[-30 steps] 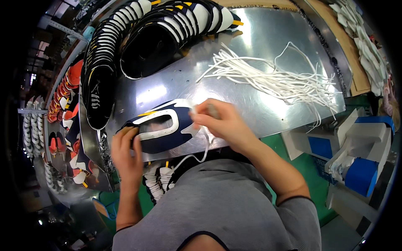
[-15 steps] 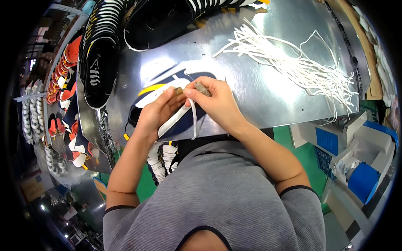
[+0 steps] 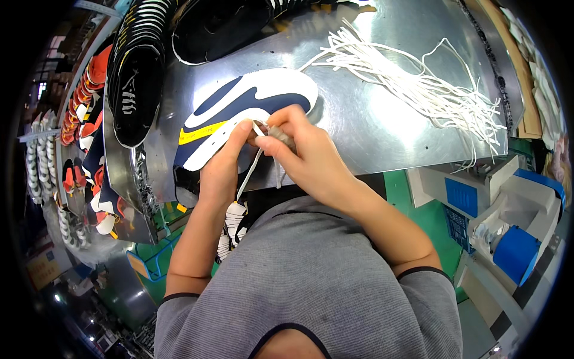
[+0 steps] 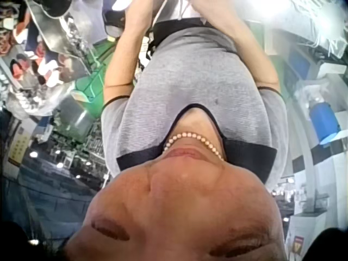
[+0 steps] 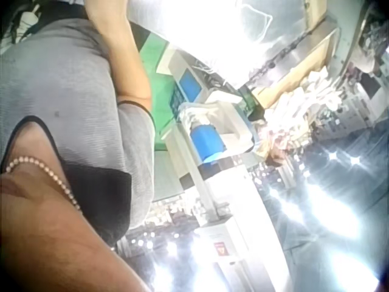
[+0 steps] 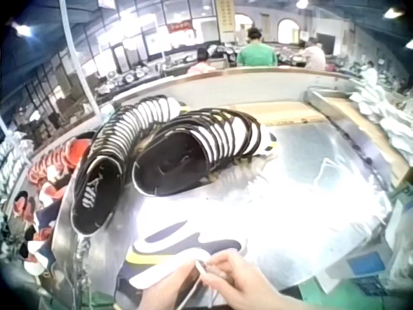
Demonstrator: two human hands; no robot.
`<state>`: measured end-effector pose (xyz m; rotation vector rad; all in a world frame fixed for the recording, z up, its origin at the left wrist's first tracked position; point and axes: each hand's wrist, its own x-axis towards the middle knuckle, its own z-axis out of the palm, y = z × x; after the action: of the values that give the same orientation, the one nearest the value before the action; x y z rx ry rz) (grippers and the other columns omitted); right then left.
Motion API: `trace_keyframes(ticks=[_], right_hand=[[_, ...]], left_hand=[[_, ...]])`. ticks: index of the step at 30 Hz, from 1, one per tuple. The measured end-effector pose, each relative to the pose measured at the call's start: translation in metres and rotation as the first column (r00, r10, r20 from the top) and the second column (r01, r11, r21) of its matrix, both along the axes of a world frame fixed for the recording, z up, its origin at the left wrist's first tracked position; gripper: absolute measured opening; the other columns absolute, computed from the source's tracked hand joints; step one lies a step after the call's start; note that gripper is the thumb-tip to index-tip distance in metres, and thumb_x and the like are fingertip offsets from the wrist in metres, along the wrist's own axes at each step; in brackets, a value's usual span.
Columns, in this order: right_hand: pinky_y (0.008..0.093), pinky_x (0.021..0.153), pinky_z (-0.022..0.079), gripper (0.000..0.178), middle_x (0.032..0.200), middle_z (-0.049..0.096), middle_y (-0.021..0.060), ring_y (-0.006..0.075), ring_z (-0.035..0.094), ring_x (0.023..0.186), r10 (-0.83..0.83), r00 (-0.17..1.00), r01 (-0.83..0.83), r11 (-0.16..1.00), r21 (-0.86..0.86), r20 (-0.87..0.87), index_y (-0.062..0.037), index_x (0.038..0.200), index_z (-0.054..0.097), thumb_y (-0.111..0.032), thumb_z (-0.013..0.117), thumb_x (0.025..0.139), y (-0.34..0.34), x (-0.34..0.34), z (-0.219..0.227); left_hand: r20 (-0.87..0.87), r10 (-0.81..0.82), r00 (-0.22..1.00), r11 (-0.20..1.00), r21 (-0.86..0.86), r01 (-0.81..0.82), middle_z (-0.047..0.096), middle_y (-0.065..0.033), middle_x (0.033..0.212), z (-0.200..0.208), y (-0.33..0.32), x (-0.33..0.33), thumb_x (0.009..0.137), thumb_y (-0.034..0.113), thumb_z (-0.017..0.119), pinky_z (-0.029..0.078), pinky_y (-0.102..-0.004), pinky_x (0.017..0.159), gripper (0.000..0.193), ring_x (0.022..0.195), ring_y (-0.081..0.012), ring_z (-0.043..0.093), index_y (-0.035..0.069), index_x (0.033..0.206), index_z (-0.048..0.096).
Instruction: The person laces several sneaker uppers using white laces and a metal tool, working at a metal station in a factory.
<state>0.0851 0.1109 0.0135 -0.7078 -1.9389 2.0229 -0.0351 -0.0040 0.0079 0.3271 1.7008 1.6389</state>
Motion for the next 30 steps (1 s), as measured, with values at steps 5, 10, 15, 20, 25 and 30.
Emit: trace_keyframes(ticks=[5, 10, 15, 20, 25, 30], right_hand=[[0.0279, 0.071, 0.052, 0.013, 0.085, 0.070, 0.0124, 0.0173, 0.069, 0.079, -0.016, 1.000, 0.017, 0.999, 0.038, -0.021, 0.0014, 0.102, 0.056, -0.011, 0.057, 0.098, 0.006, 0.007, -0.006], [0.0275, 0.067, 0.052, 0.013, 0.087, 0.072, 0.0126, 0.0157, 0.068, 0.074, -0.016, 0.999, 0.018, 0.998, 0.067, -0.031, 0.0028, 0.103, 0.056, -0.009, 0.057, 0.097, 0.011, 0.008, -0.008], [0.0244, 0.055, 0.047, 0.012, 0.088, 0.072, 0.0088, 0.0094, 0.056, 0.059, 0.013, 0.997, -0.015, 0.999, -0.037, -0.070, 0.0025, 0.103, 0.057, -0.008, 0.057, 0.097, 0.017, 0.013, -0.010], [0.0216, 0.055, 0.046, 0.011, 0.090, 0.073, 0.0083, 0.0065, 0.054, 0.059, 0.020, 0.997, -0.023, 0.999, -0.045, -0.068, 0.0014, 0.104, 0.057, -0.007, 0.057, 0.097, 0.016, 0.013, -0.009], [0.0190, 0.055, 0.045, 0.011, 0.090, 0.073, 0.0076, 0.0044, 0.053, 0.059, 0.043, 0.998, -0.044, 0.999, -0.007, -0.045, 0.0000, 0.106, 0.058, -0.007, 0.058, 0.097, 0.016, 0.014, -0.007], [0.0293, 0.056, 0.050, 0.013, 0.086, 0.073, 0.0115, 0.0155, 0.064, 0.063, -0.036, 0.997, 0.055, 0.959, 0.277, -0.072, -0.0003, 0.107, 0.056, -0.009, 0.057, 0.097, 0.012, 0.015, -0.018]], left_hand=[[-0.060, -0.041, 0.997, 0.998, 0.050, 0.044, 0.071, -0.0046, 0.096, -0.002, -0.002, 0.005, 0.095, 0.018, 0.067, 0.050, -0.0245, 0.073, 0.022, 0.084, -0.0104, 0.065, 0.000, 0.106, 0.070], [-0.184, -0.088, 0.979, 0.996, -0.029, 0.084, 0.071, -0.0045, 0.097, -0.009, -0.004, 0.006, 0.095, 0.015, 0.066, 0.051, -0.0248, 0.075, 0.019, 0.085, -0.0107, 0.065, 0.000, 0.105, 0.071], [-0.214, -0.107, 0.971, 0.993, -0.078, 0.092, 0.070, -0.0060, 0.095, -0.007, -0.004, 0.004, 0.099, 0.017, 0.057, 0.049, -0.0270, 0.080, 0.023, 0.087, -0.0123, 0.063, -0.001, 0.102, 0.070], [-0.174, -0.106, 0.979, 0.992, -0.085, 0.092, 0.070, -0.0052, 0.095, 0.000, -0.003, 0.008, 0.098, 0.017, 0.059, 0.048, -0.0270, 0.081, 0.021, 0.087, -0.0120, 0.062, -0.001, 0.102, 0.070], [-0.129, -0.123, 0.984, 0.991, -0.072, 0.114, 0.071, -0.0053, 0.103, 0.003, -0.006, 0.008, 0.097, 0.016, 0.063, 0.051, -0.0249, 0.079, 0.022, 0.089, -0.0115, 0.066, 0.000, 0.110, 0.070], [-0.357, -0.184, 0.916, 0.977, -0.170, 0.130, 0.071, -0.0091, 0.108, -0.001, -0.007, 0.019, 0.097, 0.014, 0.062, 0.052, -0.0310, 0.085, 0.025, 0.097, -0.0171, 0.068, -0.002, 0.116, 0.068]])
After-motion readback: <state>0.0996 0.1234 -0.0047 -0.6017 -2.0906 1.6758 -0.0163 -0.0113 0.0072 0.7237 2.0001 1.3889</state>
